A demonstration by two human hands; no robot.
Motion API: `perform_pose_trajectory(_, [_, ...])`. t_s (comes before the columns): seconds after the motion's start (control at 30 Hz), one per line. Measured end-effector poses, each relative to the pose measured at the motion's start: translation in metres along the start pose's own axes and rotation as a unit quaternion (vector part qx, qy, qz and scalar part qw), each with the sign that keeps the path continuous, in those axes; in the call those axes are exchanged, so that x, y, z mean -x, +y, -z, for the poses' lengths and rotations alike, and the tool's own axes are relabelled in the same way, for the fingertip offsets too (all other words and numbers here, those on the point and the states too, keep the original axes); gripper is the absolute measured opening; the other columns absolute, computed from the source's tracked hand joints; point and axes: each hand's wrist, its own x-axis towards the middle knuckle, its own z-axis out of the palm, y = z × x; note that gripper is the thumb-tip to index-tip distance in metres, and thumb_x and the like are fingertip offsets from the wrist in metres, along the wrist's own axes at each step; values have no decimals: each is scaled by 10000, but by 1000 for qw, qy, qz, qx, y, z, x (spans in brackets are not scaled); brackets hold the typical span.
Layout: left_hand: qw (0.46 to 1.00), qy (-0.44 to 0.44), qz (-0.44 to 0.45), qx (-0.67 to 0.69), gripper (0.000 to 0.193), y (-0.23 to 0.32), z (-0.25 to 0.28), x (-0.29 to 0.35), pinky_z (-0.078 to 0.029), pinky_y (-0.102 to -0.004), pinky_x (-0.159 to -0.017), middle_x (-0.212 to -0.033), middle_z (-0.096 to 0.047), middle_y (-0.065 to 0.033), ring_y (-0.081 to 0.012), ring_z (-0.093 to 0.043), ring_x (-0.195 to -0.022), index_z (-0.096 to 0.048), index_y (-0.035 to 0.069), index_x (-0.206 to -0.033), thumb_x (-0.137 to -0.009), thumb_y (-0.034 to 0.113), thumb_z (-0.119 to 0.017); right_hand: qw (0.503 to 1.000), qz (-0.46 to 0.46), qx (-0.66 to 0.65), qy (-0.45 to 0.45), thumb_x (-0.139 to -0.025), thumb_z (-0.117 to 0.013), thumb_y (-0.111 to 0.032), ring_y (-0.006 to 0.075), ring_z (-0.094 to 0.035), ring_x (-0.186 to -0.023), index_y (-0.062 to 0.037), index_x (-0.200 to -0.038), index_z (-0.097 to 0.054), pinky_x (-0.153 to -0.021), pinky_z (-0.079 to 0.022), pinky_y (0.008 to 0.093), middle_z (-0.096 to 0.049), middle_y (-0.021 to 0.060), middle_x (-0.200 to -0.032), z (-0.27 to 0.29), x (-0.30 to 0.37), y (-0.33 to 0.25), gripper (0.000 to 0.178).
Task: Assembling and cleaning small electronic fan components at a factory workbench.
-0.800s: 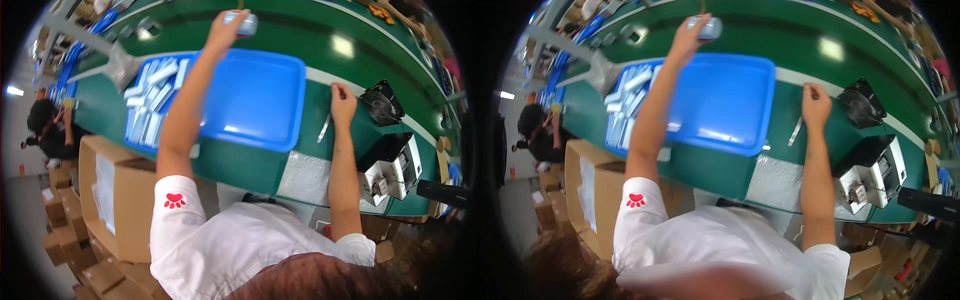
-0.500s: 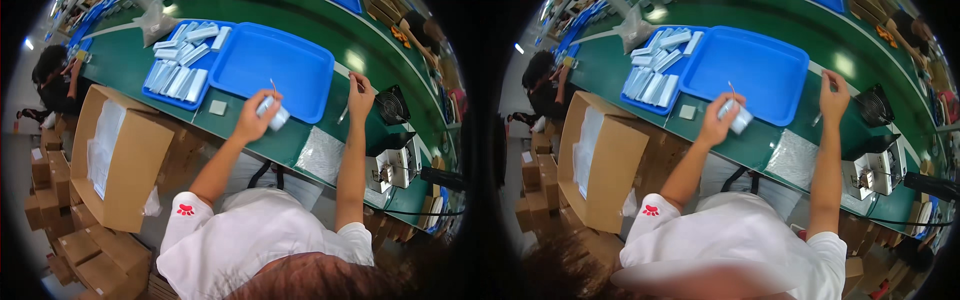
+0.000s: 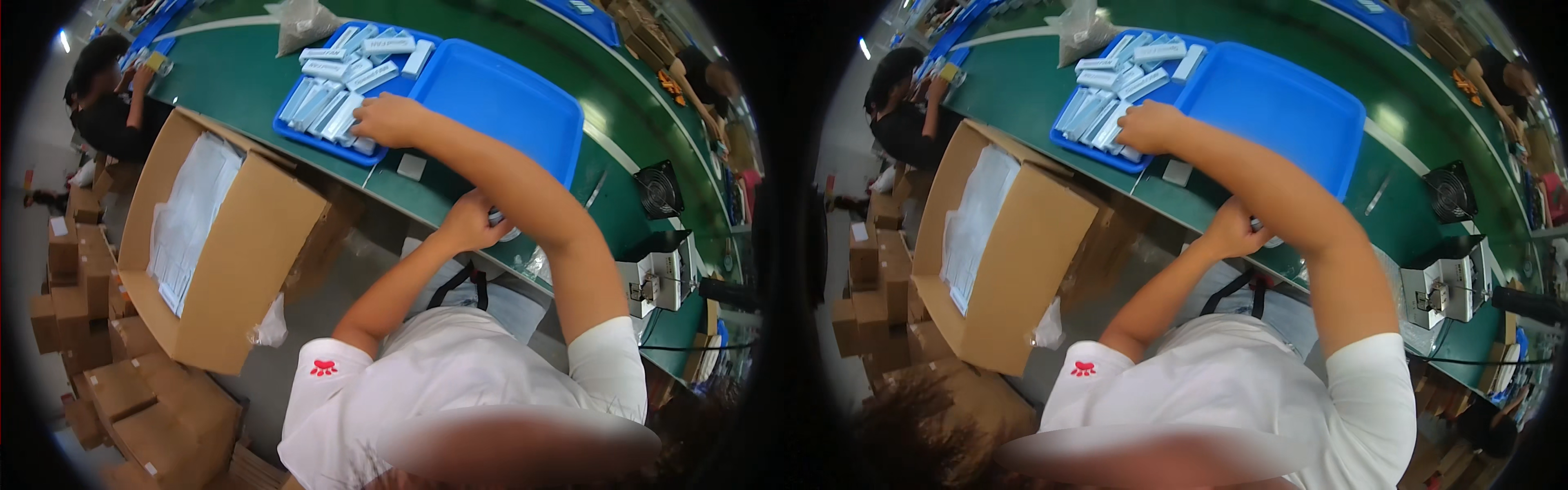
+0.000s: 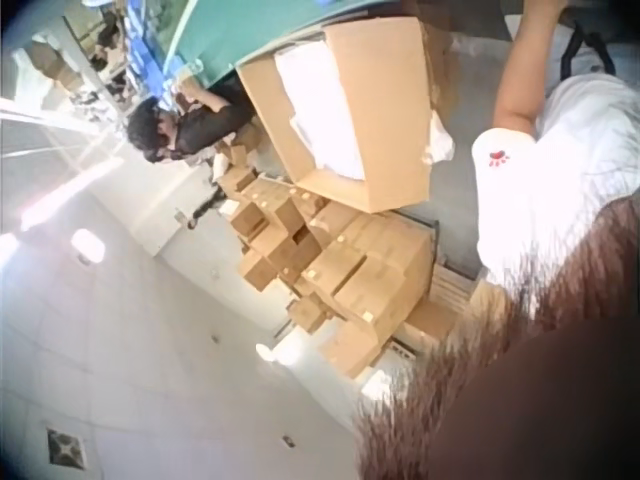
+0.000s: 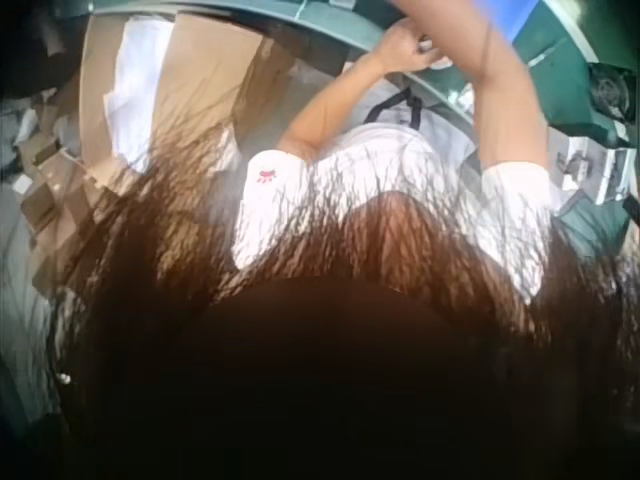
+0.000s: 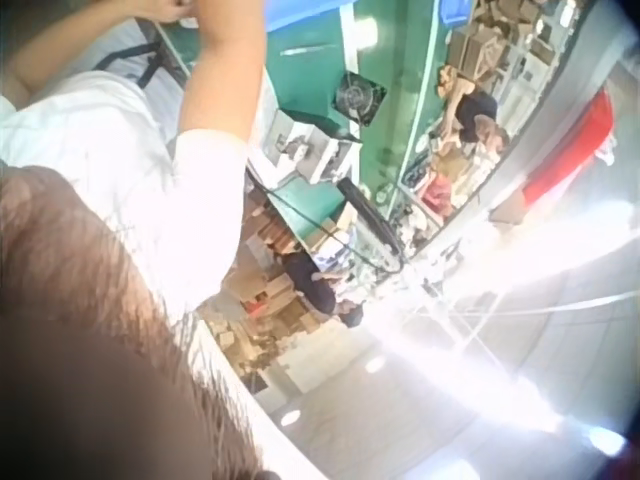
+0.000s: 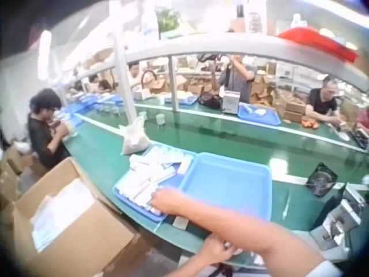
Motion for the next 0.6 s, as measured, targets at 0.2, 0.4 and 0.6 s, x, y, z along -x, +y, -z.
perform_pose_trajectory(0.2, [999, -37, 28, -22, 284, -8, -1, 5, -525, -451, -706, -899, -715, -157, -378, -684, -805, -696, 68, -1046, -833, 240, -769, 997, 31, 70, 23, -943, -559, -221, 287, -697, -1054, -161, -1023, -725, -862, -530, 453, -715, 67, -1048, -18, -17, 9, 194])
perform_pose_trajectory(0.4, [998, 11, -35, -49, 281, -29, -8, 3, -536, -460, -785, -932, -722, -188, -411, -687, -867, -692, 33, -1046, -839, 210, -761, 993, -26, 80, 78, -894, -635, -210, 271, -720, -930, -114, -1302, -584, -817, -521, 431, -706, 85, -1034, -4, 5, 15, 422])
perform_pose_trajectory(0.6, [999, 23, 5, -37, 283, -5, -1, -3, -535, -383, -825, -1057, -707, -180, -364, -692, -947, -667, 23, -1106, -869, 147, -759, 952, -36, -120, 277, -856, -685, -161, 344, -695, -946, -252, -1480, -525, -726, -561, 454, -698, 120, -1086, 54, 72, -2, 651])
